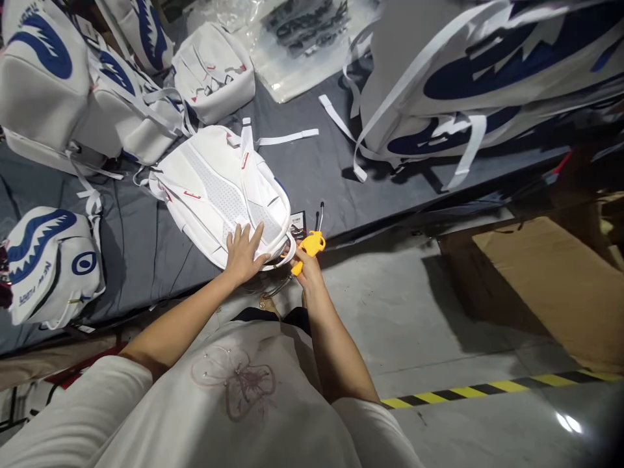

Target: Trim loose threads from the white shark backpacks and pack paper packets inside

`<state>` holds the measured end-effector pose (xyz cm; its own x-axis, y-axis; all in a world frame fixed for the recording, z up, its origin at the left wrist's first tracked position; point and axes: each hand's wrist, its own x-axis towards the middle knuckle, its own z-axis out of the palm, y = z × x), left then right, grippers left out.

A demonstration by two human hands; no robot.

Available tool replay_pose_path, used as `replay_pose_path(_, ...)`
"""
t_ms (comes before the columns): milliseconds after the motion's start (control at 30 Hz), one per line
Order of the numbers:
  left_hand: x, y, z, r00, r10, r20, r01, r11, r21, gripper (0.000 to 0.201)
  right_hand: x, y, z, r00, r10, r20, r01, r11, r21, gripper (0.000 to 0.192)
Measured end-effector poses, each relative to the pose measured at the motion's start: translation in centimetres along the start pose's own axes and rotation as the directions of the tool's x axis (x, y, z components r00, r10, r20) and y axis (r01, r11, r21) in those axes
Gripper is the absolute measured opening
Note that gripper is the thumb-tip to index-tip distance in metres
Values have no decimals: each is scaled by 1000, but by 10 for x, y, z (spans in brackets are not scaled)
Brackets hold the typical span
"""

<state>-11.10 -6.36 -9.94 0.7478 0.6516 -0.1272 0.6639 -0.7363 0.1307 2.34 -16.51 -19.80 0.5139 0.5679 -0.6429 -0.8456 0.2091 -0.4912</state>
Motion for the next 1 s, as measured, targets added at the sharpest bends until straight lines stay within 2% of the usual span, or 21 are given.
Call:
replay_pose_path(200, 1, -3, 12, 998, 36, -52, -37, 999, -14, 80, 20, 5, -11, 982, 31, 187, -36, 999, 26, 32)
replay_pose_path(333, 1, -4, 20, 995, 44, -94, -46, 999, -12, 81, 26, 7, -13, 988, -23, 155, 23, 1000, 1, 37)
replay_pose_path(433, 2, -3, 22, 994, 45, -99, -46, 999, -9, 79, 28, 6, -13, 986, -131, 104, 136, 990, -45, 37)
replay_pose_path(500, 3, -3, 24, 993, 45, -111, -46, 999, -4, 79, 28, 6, -13, 965, -244, 96, 252, 964, -86, 34)
replay_pose_path(567, 5, 0, 27, 991, 43, -129, -44, 999, 1, 78, 25, 8, -11, 926, -357, 126, 373, 917, -143, 30)
replay_pose_path(667, 8, 9, 30, 984, 26, -178, -22, 1000, 21, 75, 16, 18, -9, 878, -426, 216, 470, 853, -228, 28)
replay_pose_path(733, 11, 19, 32, 975, 28, -221, -15, 998, 59, 69, 10, 24, -10, 878, -437, 198, 474, 851, -226, 30)
replay_pose_path(833, 14, 35, 29, 963, 43, -265, -15, 994, 104, 51, 2, 25, -16, 905, -408, 121, 421, 900, -114, 35)
replay_pose_path(900, 13, 44, 25, 960, 52, -274, -22, 994, 111, 40, -3, 20, -18, 924, -355, 144, 367, 928, -60, 44)
replay_pose_path(933, 12, 47, 22, 959, 63, -275, -32, 993, 115, 37, -6, 17, -18, 930, -336, 152, 350, 933, -81, 48)
replay_pose_path(1000, 6, 52, 15, 957, 96, -275, -62, 989, 131, 37, -11, 11, -14, 938, -330, 105, 346, 909, -232, 52)
